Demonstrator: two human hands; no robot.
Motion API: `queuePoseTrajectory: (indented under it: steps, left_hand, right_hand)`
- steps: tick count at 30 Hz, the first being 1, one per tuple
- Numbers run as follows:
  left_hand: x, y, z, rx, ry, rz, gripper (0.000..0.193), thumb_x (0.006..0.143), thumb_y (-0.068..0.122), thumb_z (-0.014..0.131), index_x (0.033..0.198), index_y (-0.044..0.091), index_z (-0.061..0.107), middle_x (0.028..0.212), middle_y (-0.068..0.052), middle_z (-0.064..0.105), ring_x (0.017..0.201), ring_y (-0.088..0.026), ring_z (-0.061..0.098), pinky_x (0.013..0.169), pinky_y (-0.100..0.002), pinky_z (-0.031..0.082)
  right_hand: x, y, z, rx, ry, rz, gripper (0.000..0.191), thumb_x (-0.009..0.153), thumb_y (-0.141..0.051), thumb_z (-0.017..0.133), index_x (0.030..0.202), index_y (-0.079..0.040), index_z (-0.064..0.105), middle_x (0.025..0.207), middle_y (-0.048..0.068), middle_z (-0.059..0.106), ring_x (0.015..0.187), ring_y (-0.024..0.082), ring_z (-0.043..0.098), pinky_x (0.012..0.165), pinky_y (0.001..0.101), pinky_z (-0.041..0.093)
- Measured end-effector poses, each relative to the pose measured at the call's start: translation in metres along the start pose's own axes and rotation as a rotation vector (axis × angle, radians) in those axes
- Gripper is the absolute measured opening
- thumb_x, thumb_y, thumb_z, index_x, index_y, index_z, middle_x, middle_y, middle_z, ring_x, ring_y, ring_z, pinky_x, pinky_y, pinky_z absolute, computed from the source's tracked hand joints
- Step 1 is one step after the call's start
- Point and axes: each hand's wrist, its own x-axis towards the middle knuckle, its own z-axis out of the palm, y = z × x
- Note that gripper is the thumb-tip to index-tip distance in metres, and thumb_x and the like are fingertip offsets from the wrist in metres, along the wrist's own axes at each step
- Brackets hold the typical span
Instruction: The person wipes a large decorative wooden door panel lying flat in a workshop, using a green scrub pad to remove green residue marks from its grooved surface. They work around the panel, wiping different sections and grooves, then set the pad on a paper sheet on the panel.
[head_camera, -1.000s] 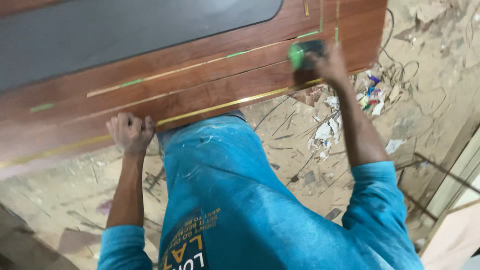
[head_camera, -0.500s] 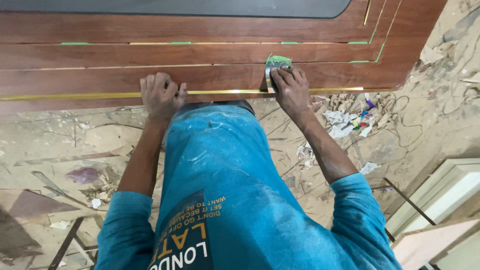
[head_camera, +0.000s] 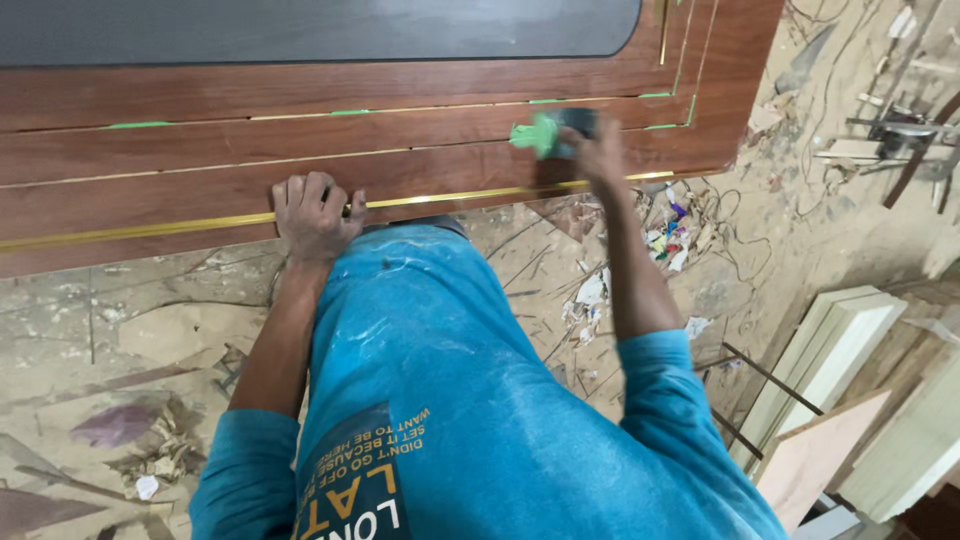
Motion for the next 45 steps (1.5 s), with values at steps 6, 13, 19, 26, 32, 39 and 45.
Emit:
queuePoseTrajectory:
  steps: [6, 13, 19, 26, 32, 39, 45]
  left_hand:
    - [0.006, -0.006, -0.005, -0.226, 0.013, -0.033, 0.023, 0.082, 0.027, 0.082, 0.077, 0.013, 0.064, 0.096, -0.007, 0.06, 0.091, -0.031, 0.056, 0.078, -0.047, 0.042]
    - [-0.014, -0.034, -0.063, -0.299, 0.19, -0.187, 0.012, 0.091, 0.019, 0.07, 0.088, 0.008, 0.066, 0.098, -0.008, 0.062, 0.096, -0.031, 0.059, 0.084, -0.048, 0.045]
    - [-0.051, -0.108, -0.104, -0.109, 0.393, -0.428, 0.017, 0.098, 0.018, 0.057, 0.087, 0.006, 0.063, 0.094, -0.011, 0.061, 0.095, -0.033, 0.058, 0.092, -0.053, 0.041]
    - [-0.056, -0.188, -0.12, 0.032, 0.499, -0.541, 0.026, 0.105, 0.026, 0.056, 0.1, 0.004, 0.07, 0.111, -0.013, 0.058, 0.113, -0.033, 0.052, 0.104, -0.053, 0.037]
    - [-0.054, -0.197, -0.118, 0.1, 0.483, -0.537, 0.037, 0.106, 0.036, 0.049, 0.106, 0.006, 0.071, 0.122, -0.013, 0.058, 0.12, -0.035, 0.049, 0.106, -0.054, 0.035]
    - [-0.048, -0.2, -0.127, 0.017, 0.555, -0.592, 0.049, 0.109, 0.043, 0.04, 0.114, 0.005, 0.07, 0.125, -0.014, 0.057, 0.124, -0.034, 0.05, 0.109, -0.054, 0.034]
    - [-0.054, -0.213, -0.152, -0.082, 0.755, -0.704, 0.047, 0.11, 0.041, 0.038, 0.116, 0.003, 0.066, 0.129, -0.017, 0.055, 0.127, -0.035, 0.047, 0.114, -0.054, 0.033]
  right_hand:
    - [-0.035, -0.109, 0.092, 0.134, -0.296, -0.183, 0.03, 0.094, -0.019, 0.076, 0.116, -0.002, 0.066, 0.104, 0.015, 0.072, 0.096, 0.026, 0.069, 0.087, 0.042, 0.054]
    - [-0.093, -0.191, 0.152, -0.24, -0.112, -0.856, 0.027, 0.092, -0.004, 0.07, 0.119, -0.004, 0.073, 0.112, 0.014, 0.072, 0.107, 0.034, 0.066, 0.093, 0.0485, 0.053]
    - [-0.118, -0.178, 0.205, -0.38, 0.023, -0.984, 0.04, 0.083, -0.008, 0.071, 0.122, -0.003, 0.073, 0.117, 0.012, 0.071, 0.115, 0.032, 0.06, 0.097, 0.0489, 0.049]
    - [-0.105, -0.168, 0.173, -0.435, -0.235, -0.879, 0.03, 0.084, -0.009, 0.071, 0.113, -0.009, 0.078, 0.11, 0.01, 0.075, 0.103, 0.031, 0.065, 0.091, 0.0468, 0.051]
    - [-0.062, -0.162, 0.128, 0.096, -0.181, -0.172, 0.014, 0.092, -0.008, 0.075, 0.103, 0.001, 0.074, 0.085, 0.01, 0.072, 0.07, 0.014, 0.064, 0.065, 0.0337, 0.051]
    - [-0.07, -0.25, 0.211, -0.015, -0.335, -0.299, 0.015, 0.089, -0.01, 0.076, 0.097, 0.002, 0.074, 0.082, 0.005, 0.073, 0.07, 0.013, 0.064, 0.063, 0.0329, 0.052]
    - [-0.131, -0.361, 0.263, -0.068, -0.479, -0.39, 0.018, 0.09, -0.003, 0.066, 0.104, 0.003, 0.076, 0.083, 0.017, 0.072, 0.074, 0.023, 0.064, 0.072, 0.0407, 0.053]
